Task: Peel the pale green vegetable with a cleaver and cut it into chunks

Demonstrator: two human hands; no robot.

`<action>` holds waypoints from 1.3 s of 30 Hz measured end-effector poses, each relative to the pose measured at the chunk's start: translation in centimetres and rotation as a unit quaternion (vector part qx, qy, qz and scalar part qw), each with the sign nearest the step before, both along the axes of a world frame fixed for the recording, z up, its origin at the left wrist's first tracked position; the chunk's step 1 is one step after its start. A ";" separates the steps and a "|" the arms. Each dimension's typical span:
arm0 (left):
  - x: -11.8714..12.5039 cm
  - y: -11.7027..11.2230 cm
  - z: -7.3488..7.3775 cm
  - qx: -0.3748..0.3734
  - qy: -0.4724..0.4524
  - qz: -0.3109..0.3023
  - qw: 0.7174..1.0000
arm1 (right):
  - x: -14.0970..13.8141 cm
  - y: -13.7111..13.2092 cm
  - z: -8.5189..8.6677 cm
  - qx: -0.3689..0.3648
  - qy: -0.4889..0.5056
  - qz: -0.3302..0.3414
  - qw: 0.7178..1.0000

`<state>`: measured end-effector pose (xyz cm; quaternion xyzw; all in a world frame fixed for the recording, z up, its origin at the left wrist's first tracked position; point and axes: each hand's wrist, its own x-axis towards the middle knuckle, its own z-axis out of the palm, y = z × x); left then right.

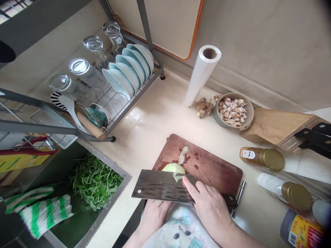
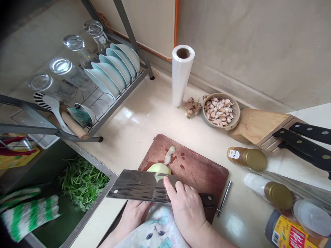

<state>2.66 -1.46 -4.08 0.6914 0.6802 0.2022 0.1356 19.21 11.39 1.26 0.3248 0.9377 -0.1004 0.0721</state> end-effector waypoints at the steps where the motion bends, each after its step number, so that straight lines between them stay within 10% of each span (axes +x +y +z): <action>1: 0.1 0.0 0.0 -0.001 0.004 0.004 1.000 | -0.2 0.1 0.0 -0.002 -0.004 -0.001 1.000; 24: -0.6 0.9 0.5 0.019 0.080 -0.031 0.996 | -1.9 5.2 1.2 -0.229 -0.094 -0.039 0.968; 39: -0.6 0.8 0.5 0.009 0.076 -0.027 0.997 | -1.7 5.4 1.7 -0.207 -0.120 -0.027 0.971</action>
